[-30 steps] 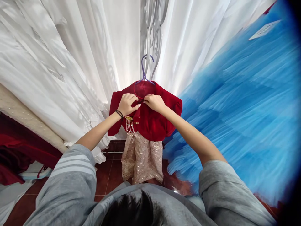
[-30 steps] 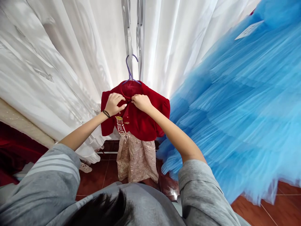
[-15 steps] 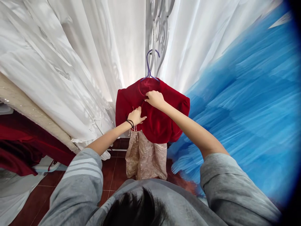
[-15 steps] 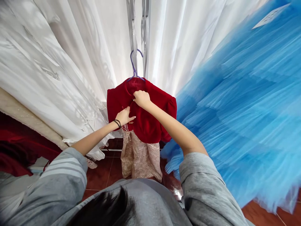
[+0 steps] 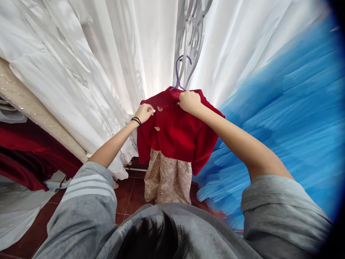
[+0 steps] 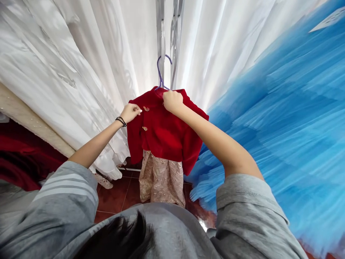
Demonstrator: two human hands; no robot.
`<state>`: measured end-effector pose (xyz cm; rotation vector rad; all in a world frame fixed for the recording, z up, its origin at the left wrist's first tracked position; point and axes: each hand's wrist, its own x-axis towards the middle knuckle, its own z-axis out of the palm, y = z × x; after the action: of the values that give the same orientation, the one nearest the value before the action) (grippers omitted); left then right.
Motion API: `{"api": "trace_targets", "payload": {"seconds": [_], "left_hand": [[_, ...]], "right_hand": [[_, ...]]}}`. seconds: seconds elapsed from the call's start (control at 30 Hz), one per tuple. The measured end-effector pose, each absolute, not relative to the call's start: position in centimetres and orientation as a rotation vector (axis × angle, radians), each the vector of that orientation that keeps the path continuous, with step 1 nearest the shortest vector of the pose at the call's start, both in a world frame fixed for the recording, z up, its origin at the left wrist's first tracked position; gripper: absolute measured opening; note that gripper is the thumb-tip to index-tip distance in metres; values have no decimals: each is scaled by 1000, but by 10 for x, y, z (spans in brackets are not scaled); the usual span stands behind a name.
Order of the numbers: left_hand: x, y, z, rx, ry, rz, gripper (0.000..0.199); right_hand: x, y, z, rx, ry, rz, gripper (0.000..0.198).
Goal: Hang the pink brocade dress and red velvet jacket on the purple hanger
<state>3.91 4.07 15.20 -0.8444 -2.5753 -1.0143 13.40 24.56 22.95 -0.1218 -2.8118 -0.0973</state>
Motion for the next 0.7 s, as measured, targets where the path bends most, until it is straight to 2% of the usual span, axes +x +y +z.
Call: {"api": "trace_targets", "payload": {"seconds": [0.07, 0.17, 0.3, 0.43, 0.53, 0.6, 0.7], "left_hand": [[41, 42, 141, -818, -2638, -950, 15], [37, 38, 134, -767, -2439, -876, 17], [4, 30, 128, -782, -2194, -938, 42], [-24, 15, 114, -751, -2200, -1351, 39], [-23, -7, 112, -792, -2158, -1734, 52], [-17, -23, 116, -860, -2213, -1947, 57], [-8, -36, 126, -882, -2344, -2135, 48]], "right_hand": [[128, 250, 227, -166, -2945, -67, 30], [127, 248, 229, -153, -2962, -107, 34], [134, 240, 223, -116, -2893, -149, 36], [145, 255, 212, -1, -2897, -107, 32], [158, 277, 202, 344, -2809, -101, 46], [167, 287, 189, 628, -2683, -200, 53], [174, 290, 161, 1043, -2590, -447, 50]]}}
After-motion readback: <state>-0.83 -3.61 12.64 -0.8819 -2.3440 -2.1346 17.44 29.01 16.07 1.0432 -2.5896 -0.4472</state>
